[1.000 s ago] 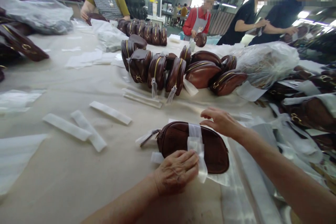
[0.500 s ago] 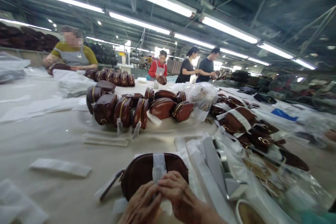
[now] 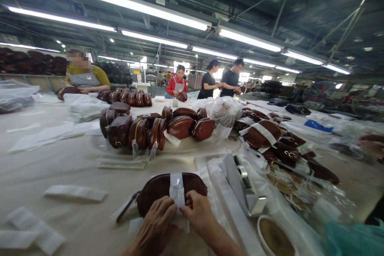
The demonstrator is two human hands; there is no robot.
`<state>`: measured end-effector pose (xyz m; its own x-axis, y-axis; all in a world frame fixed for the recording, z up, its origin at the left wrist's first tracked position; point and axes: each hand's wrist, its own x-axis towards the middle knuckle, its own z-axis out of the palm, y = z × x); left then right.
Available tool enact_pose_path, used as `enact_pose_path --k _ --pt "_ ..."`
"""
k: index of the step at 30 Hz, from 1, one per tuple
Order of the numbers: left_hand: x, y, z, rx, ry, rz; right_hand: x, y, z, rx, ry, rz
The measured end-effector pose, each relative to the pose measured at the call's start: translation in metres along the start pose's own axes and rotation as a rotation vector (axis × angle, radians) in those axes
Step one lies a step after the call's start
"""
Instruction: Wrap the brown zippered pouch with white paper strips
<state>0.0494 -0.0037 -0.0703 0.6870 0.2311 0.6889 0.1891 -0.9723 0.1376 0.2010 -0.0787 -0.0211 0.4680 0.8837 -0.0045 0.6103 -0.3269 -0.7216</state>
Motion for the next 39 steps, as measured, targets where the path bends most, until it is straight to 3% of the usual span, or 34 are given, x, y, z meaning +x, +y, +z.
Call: enact_pose_path --k 4,17,24,31,39 --pt "-0.008 -0.004 0.004 0.081 0.084 -0.047 0.008 -0.004 0.000 0.025 -0.006 0.035" --pt "-0.007 -0.006 -0.006 0.137 0.005 0.087 0.008 0.000 0.002 0.225 -0.100 0.075" --pt "-0.008 -0.005 -0.009 0.142 -0.020 0.105 -0.013 0.005 0.001 0.211 -0.035 0.021" --pt "-0.010 -0.006 -0.005 0.131 -0.010 0.091 -0.023 0.019 0.017 0.033 0.101 -0.152" --pt "-0.025 -0.015 0.005 0.193 -0.044 0.120 -0.026 0.030 0.031 0.017 0.134 -0.184"
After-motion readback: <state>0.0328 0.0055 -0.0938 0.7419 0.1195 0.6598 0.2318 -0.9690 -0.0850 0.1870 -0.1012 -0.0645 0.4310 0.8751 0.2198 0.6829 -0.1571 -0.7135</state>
